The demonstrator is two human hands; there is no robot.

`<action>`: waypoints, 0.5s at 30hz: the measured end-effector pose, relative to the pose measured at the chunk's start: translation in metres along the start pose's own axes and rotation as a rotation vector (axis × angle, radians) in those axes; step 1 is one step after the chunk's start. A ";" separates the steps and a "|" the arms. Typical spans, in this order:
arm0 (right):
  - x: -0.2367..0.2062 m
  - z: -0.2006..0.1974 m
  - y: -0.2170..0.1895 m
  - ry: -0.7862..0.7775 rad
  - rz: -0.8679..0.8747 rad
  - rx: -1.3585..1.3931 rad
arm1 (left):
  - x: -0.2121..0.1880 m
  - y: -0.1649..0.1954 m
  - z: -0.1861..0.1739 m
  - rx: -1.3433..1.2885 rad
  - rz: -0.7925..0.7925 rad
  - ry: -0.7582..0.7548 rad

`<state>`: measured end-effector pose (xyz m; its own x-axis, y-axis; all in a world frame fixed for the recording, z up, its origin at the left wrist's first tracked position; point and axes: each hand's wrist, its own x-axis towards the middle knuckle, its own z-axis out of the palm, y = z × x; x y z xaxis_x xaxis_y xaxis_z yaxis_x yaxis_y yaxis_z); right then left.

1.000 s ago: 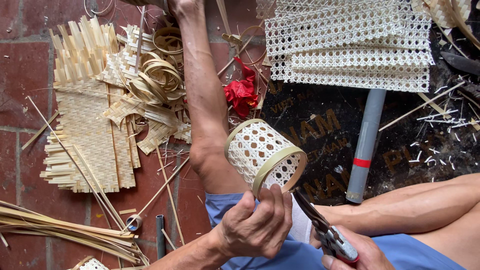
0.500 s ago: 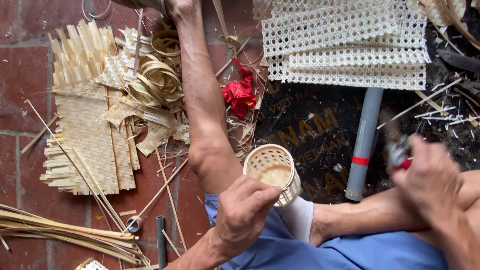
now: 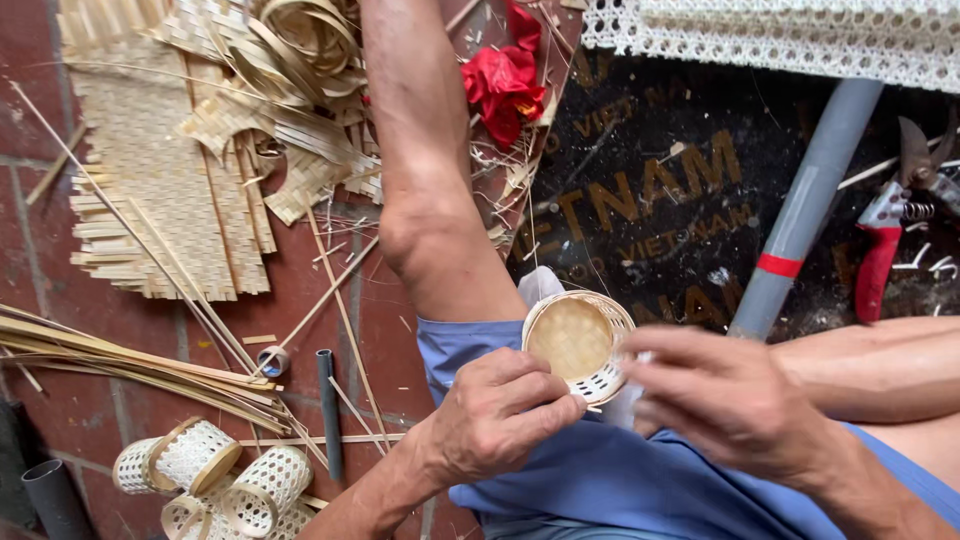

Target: The person sits on the floor and assembles small woven bamboo baskets. They press a woven bamboo cylinder onto a round wooden base, trim protruding strips with shears, apply glue from a squeeze bottle around the inside rim, and fit a thin wooden ring over the top edge, setting finished baskets aside.

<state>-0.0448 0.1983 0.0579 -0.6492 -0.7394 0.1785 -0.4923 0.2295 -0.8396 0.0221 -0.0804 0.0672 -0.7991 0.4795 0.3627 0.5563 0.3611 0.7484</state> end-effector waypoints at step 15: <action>0.016 0.025 -0.017 -0.239 0.351 0.023 | -0.005 -0.003 0.008 0.156 0.173 -0.156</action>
<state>-0.0322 0.1667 0.0627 -0.6215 -0.7451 -0.2421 -0.2501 0.4815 -0.8400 0.0257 -0.0775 0.0586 -0.6510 0.6578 0.3787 0.7195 0.3760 0.5839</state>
